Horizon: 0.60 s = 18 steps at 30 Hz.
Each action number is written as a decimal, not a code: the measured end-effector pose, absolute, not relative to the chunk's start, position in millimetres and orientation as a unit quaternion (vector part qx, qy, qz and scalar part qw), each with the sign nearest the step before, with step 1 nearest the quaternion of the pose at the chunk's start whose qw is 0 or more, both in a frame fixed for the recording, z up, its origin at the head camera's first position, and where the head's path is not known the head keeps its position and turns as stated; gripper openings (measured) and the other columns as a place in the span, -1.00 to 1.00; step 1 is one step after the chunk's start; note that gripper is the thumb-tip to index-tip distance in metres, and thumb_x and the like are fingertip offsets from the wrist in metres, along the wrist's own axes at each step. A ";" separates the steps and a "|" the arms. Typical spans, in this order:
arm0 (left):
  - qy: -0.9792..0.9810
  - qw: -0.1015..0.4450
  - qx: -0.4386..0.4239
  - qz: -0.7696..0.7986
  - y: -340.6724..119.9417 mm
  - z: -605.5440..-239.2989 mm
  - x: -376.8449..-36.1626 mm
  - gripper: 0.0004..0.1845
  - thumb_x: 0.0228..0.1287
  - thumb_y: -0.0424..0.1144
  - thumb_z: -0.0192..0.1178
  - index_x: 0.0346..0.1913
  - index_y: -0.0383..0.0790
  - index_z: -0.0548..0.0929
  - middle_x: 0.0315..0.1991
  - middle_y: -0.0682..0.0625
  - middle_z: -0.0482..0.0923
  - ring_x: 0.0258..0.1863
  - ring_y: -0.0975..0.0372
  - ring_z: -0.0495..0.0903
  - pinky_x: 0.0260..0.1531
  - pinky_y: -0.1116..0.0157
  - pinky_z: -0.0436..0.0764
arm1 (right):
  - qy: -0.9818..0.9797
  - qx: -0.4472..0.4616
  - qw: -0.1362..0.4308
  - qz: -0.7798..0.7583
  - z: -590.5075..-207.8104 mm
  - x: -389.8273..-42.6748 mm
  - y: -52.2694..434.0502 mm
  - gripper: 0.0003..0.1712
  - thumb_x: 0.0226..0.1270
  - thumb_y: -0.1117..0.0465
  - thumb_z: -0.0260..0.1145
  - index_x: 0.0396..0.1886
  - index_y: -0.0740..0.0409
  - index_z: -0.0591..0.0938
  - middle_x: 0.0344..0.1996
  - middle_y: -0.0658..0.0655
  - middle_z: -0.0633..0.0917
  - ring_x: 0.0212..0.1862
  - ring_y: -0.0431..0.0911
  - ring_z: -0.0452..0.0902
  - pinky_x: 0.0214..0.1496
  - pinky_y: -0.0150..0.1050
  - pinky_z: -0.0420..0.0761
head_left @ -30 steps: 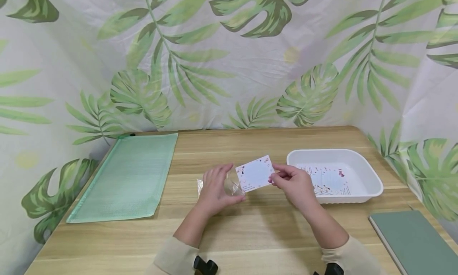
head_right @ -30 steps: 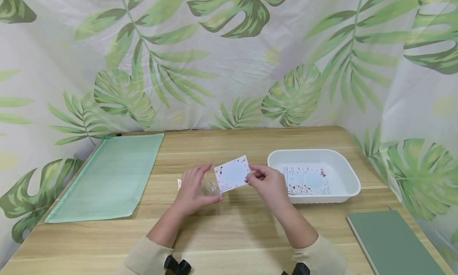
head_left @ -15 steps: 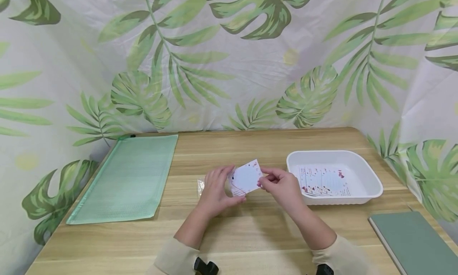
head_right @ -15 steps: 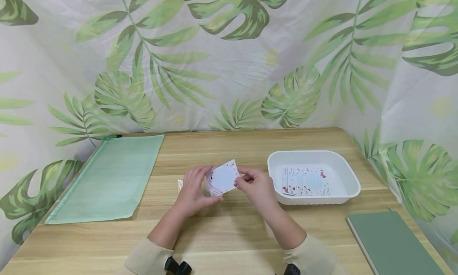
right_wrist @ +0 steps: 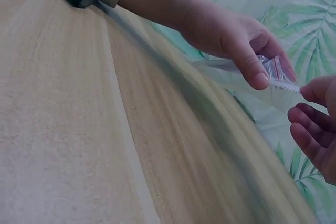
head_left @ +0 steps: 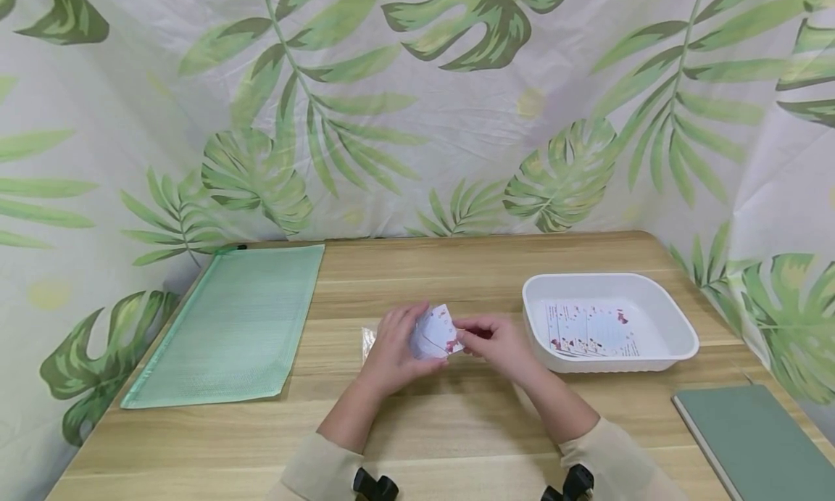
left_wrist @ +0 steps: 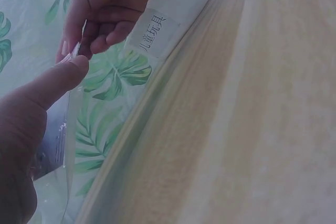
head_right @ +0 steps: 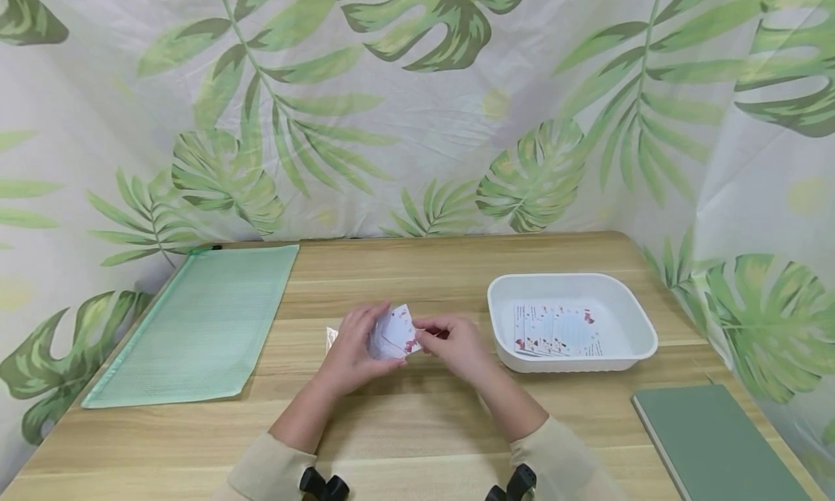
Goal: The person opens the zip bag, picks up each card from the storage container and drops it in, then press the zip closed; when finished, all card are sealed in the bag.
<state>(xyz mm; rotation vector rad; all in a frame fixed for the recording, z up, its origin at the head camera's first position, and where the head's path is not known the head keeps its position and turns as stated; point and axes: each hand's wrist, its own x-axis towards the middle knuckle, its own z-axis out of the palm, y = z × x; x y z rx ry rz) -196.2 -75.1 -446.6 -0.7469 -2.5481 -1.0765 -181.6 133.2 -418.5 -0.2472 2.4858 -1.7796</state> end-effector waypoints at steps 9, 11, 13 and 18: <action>-0.877 0.124 -0.261 -0.383 -74.7 -446.7 -195.5 -0.02 -0.21 -0.01 0.58 0.36 -0.25 0.41 0.23 -0.17 0.49 0.26 -0.05 0.38 0.25 -0.06 0.41 | 0.850 -0.112 0.056 -0.512 -425.4 -192.8 125.5 -0.70 0.22 0.18 0.40 -0.06 0.15 0.75 -0.18 0.13 0.75 -0.25 -0.24 0.50 -0.25 -0.42 0.54; -0.875 0.125 -0.265 -0.384 -74.8 -447.3 -195.6 -0.02 -0.20 -0.02 0.58 0.36 -0.25 0.41 0.23 -0.17 0.50 0.26 -0.05 0.38 0.24 -0.06 0.41 | 0.852 -0.121 0.059 -0.506 -425.2 -193.3 123.5 -0.70 0.22 0.18 0.39 -0.06 0.16 0.75 -0.22 0.14 0.74 -0.25 -0.23 0.48 -0.27 -0.42 0.52; -0.874 0.127 -0.268 -0.385 -74.9 -448.2 -196.0 -0.02 -0.20 -0.02 0.58 0.36 -0.24 0.41 0.23 -0.16 0.50 0.26 -0.04 0.38 0.24 -0.05 0.41 | 0.853 -0.130 0.062 -0.501 -424.8 -193.0 121.8 -0.72 0.23 0.19 0.38 -0.08 0.16 0.76 -0.23 0.14 0.73 -0.25 -0.22 0.47 -0.27 -0.43 0.52; -0.873 0.132 -0.275 -0.381 -75.2 -449.8 -197.1 -0.02 -0.21 -0.02 0.58 0.36 -0.23 0.40 0.22 -0.15 0.52 0.24 -0.03 0.41 0.24 -0.04 0.42 | 0.856 -0.147 0.066 -0.490 -423.2 -190.9 120.7 -0.73 0.29 0.18 0.33 -0.07 0.16 0.75 -0.13 0.16 0.74 -0.17 -0.22 0.50 -0.16 -0.41 0.54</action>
